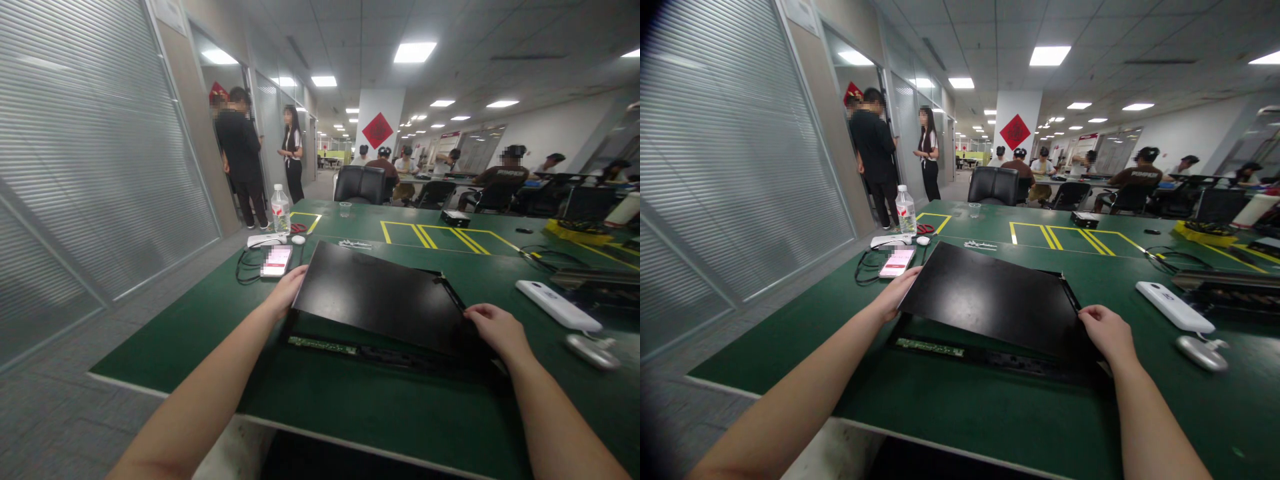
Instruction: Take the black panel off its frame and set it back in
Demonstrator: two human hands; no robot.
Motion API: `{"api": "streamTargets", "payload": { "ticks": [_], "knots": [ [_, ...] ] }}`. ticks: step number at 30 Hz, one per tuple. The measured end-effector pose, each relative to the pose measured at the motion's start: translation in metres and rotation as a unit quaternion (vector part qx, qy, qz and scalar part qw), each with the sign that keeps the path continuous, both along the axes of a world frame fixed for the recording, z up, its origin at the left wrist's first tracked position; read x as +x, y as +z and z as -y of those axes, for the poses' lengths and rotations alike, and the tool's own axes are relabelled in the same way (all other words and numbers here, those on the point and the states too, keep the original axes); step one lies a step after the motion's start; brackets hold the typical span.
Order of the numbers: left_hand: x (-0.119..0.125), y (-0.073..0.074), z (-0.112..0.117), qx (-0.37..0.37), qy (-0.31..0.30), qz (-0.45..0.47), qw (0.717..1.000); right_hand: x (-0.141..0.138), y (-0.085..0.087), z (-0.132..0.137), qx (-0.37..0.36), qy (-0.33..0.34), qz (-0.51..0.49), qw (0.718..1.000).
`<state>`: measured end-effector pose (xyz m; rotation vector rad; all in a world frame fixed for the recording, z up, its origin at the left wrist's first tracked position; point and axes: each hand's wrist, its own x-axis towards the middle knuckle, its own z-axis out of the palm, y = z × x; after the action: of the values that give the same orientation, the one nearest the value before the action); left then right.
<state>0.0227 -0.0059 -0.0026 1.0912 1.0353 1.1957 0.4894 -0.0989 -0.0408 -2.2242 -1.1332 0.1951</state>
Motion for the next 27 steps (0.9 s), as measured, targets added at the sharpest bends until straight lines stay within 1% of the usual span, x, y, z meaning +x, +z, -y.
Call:
{"api": "streamTargets", "payload": {
  "ticks": [3,6,8,10,14,18,22,25,27],
  "knots": [
    [0.004,0.005,0.002,-0.013,0.005,0.013,1.0,-0.002,0.002,0.001,-0.006,-0.003,-0.003,1.0],
    [0.007,0.009,0.004,-0.031,0.001,0.062,0.998,-0.001,0.002,0.001,-0.006,-0.003,-0.003,1.0],
    [0.008,0.011,0.005,-0.042,-0.012,0.102,0.994,0.0,0.001,0.0,-0.004,-0.001,-0.003,1.0],
    [0.007,0.011,0.007,-0.042,-0.032,0.118,0.992,0.001,0.0,0.001,0.001,0.001,-0.004,1.0],
    [0.003,0.012,0.013,0.012,-0.062,0.095,0.993,0.001,-0.002,0.001,0.011,0.0,-0.005,1.0],
    [0.002,0.014,0.018,0.027,-0.089,0.091,0.991,0.003,-0.002,0.0,0.023,0.001,-0.011,1.0],
    [0.002,0.014,0.017,0.028,-0.084,0.09,0.992,0.002,-0.003,0.0,0.026,-0.013,-0.045,0.999],
    [0.001,0.014,0.015,0.031,-0.075,0.094,0.992,-0.002,-0.004,0.002,0.044,-0.027,-0.104,0.993],
    [0.0,0.013,0.014,0.031,-0.067,0.096,0.993,-0.005,-0.004,0.003,0.057,-0.023,-0.146,0.987]
  ]
}}
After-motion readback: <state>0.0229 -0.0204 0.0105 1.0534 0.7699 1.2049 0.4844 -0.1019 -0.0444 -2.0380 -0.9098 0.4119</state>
